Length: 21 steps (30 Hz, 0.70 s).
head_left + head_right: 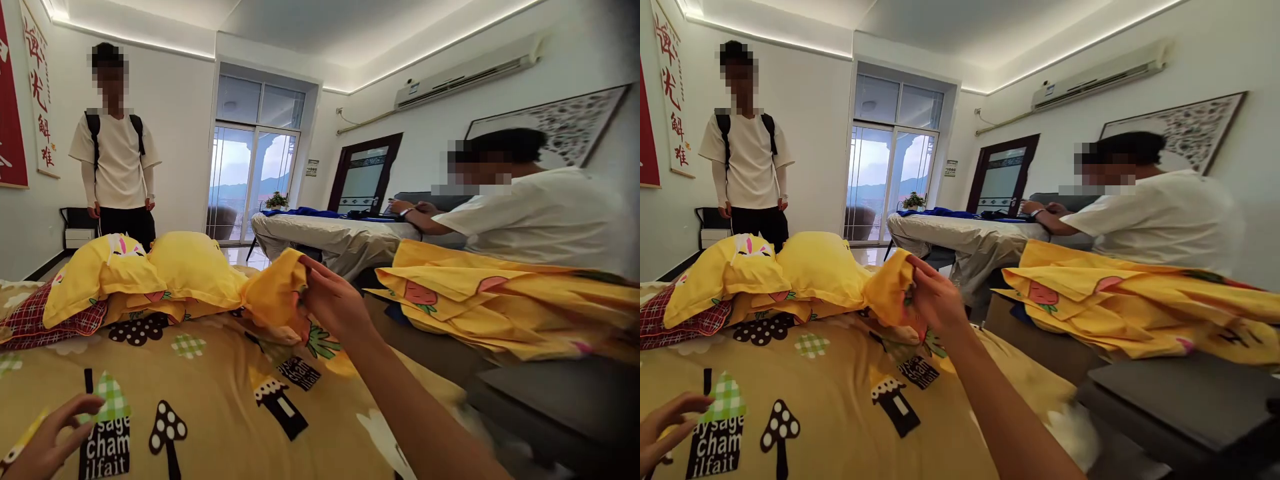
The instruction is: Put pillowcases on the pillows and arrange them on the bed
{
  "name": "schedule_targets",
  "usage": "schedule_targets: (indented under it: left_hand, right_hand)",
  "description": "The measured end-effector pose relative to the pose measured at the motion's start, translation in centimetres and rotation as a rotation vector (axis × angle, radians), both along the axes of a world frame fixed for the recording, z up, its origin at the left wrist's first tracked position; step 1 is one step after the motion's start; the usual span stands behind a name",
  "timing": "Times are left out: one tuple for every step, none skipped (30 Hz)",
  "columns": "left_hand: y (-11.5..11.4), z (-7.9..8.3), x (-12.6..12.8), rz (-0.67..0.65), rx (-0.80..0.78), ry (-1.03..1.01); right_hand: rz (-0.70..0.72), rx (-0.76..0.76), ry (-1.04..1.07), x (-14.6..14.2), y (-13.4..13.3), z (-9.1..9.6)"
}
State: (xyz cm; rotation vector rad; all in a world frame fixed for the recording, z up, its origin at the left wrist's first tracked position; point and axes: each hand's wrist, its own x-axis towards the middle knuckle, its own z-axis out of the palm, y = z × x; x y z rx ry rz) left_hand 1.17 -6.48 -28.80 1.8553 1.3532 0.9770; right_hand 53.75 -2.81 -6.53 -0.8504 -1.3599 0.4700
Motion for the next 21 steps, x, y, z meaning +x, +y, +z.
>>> schedule_targets:
  left_hand:
    - [-0.1,1.5,2.9,-0.104,-0.003,-0.036]
    - [0.0,2.8,5.7,-0.199,0.001,-0.073]
    - [0.3,3.9,8.3,-0.234,0.041,-0.122]
    - [0.8,4.6,10.7,-0.266,0.069,-0.149]
    - [1.3,4.9,12.7,-0.267,0.086,-0.176]
    - [1.9,4.9,14.3,-0.250,0.082,-0.207]
    - [2.3,4.6,15.4,-0.244,0.051,-0.236]
    - [2.7,4.2,16.1,-0.252,0.003,-0.268]
    - [2.9,3.6,16.4,-0.285,-0.054,-0.300]
    - [2.9,3.0,16.3,-0.330,-0.110,-0.327]
    - [2.9,2.4,15.8,-0.372,-0.151,-0.349]
    - [2.7,2.1,15.0,-0.401,-0.174,-0.366]
    - [2.6,1.9,14.0,-0.404,-0.177,-0.375]
    - [2.5,2.1,12.7,-0.370,-0.160,-0.368]
    - [2.5,2.6,11.1,-0.302,-0.127,-0.351]
    - [2.6,3.5,9.2,-0.220,-0.083,-0.332]
    - [2.8,4.7,6.9,-0.136,-0.035,-0.315]
    - [3.0,6.3,4.5,-0.041,0.014,-0.304]
    - [3.2,8.1,1.9,0.047,0.061,-0.307]
    - [3.3,10.1,-0.7,0.126,0.105,-0.316]
    - [3.2,12.2,-3.3,0.220,0.150,-0.313]
  right_hand:
    - [0.105,-0.032,0.082,-2.6,-1.1,1.1]
    - [0.197,-0.058,0.127,-5.4,-2.1,1.9]
    - [0.278,-0.086,0.139,-8.1,-3.0,2.6]
    - [0.354,-0.110,0.135,-10.7,-3.7,3.2]
    - [0.423,-0.133,0.122,-13.0,-4.4,3.8]
    - [0.484,-0.149,0.107,-15.1,-4.9,4.3]
    - [0.538,-0.150,0.091,-16.9,-5.4,5.0]
    - [0.580,-0.137,0.075,-18.4,-5.8,5.6]
    - [0.613,-0.115,0.059,-19.6,-6.1,6.3]
    - [0.636,-0.090,0.045,-20.6,-6.4,7.1]
    - [0.647,-0.067,0.031,-21.3,-6.6,7.9]
    - [0.645,-0.041,0.018,-21.8,-6.6,8.6]
    - [0.630,-0.015,0.007,-22.0,-6.5,9.4]
    - [0.604,0.013,0.001,-21.9,-6.2,10.1]
    - [0.567,0.045,0.002,-21.7,-5.8,10.9]
    - [0.519,0.082,0.013,-21.1,-5.3,11.5]
    - [0.465,0.120,0.034,-20.3,-4.7,12.2]
    - [0.411,0.154,0.067,-19.4,-4.0,12.7]
    - [0.361,0.175,0.105,-18.4,-3.3,13.1]
    - [0.316,0.182,0.146,-17.4,-2.5,13.5]
    - [0.274,0.173,0.181,-16.5,-1.8,13.6]
